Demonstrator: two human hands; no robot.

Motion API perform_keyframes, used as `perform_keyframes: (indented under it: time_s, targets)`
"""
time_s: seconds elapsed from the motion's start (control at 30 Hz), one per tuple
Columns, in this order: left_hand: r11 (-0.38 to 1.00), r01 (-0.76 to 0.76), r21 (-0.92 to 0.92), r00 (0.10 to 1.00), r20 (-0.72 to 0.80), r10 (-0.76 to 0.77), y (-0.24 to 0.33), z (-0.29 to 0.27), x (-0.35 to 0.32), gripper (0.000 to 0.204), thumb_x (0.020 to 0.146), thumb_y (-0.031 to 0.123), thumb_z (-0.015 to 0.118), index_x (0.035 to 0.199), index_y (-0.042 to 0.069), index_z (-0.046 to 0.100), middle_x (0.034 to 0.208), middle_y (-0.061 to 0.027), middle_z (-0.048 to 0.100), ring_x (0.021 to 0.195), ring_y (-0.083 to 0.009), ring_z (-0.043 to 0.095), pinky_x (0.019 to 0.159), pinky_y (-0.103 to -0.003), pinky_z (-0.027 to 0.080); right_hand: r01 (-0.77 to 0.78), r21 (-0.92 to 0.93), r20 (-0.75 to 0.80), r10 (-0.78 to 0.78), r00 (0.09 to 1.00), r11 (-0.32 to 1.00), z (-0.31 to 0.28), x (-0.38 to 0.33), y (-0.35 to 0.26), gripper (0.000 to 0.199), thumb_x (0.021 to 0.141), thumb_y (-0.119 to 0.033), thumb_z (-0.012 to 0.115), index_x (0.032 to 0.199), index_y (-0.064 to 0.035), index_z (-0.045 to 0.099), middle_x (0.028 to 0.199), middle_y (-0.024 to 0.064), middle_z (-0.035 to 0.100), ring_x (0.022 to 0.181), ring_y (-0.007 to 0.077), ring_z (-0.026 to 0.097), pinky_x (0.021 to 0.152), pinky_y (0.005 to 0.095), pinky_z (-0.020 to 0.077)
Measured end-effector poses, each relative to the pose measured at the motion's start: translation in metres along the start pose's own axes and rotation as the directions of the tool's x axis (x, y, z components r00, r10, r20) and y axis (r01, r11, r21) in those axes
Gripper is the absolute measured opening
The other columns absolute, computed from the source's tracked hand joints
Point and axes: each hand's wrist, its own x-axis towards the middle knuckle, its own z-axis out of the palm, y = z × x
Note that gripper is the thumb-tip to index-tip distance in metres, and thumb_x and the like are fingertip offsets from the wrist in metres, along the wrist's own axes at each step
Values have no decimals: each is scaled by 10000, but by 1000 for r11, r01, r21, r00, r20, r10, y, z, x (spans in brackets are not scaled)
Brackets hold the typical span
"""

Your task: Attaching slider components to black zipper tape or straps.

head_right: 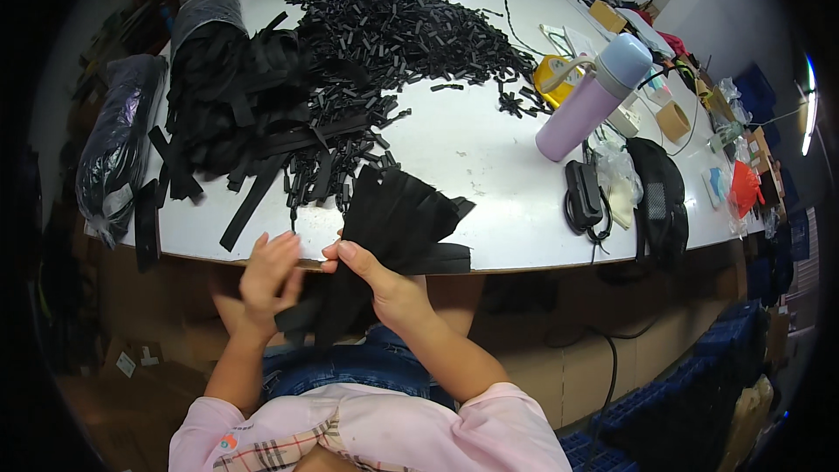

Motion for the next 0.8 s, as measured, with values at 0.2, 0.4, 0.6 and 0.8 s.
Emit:
perform_keyframes:
  time_s: [0.2,0.4,0.6,0.8]
  targets:
    - [-28,791,-611,606,789,-100,34,-19,16,1035,511,169,809,1311,73,159,1155,-31,418,1056,-140,409,889,-290,348,107,-528,335,91,938,842,-3,-3,27,178,825,-146,522,933,-13,573,801,38,586,765,100,552,689,215,443]
    - [178,833,-524,528,849,26,33,-9,17,789,552,45,762,1220,59,343,1085,-49,487,990,-135,461,846,-275,386,247,-817,368,141,919,521,-20,-6,36,222,842,-196,490,979,-28,536,917,69,558,889,132,518,777,249,402]
    - [152,623,-767,768,564,-302,43,7,3,386,609,-37,660,967,18,526,899,-29,566,789,-92,517,701,-245,440,345,-796,411,26,911,497,0,-4,16,226,695,-62,663,899,-34,568,840,45,588,767,128,555,679,242,426]
    - [51,780,-623,624,781,-11,31,9,-12,215,672,32,625,866,4,536,740,-49,576,683,-103,540,620,-250,440,144,-487,280,-2,960,861,-12,-4,31,207,714,-45,643,902,5,571,807,45,592,720,81,535,651,213,437]
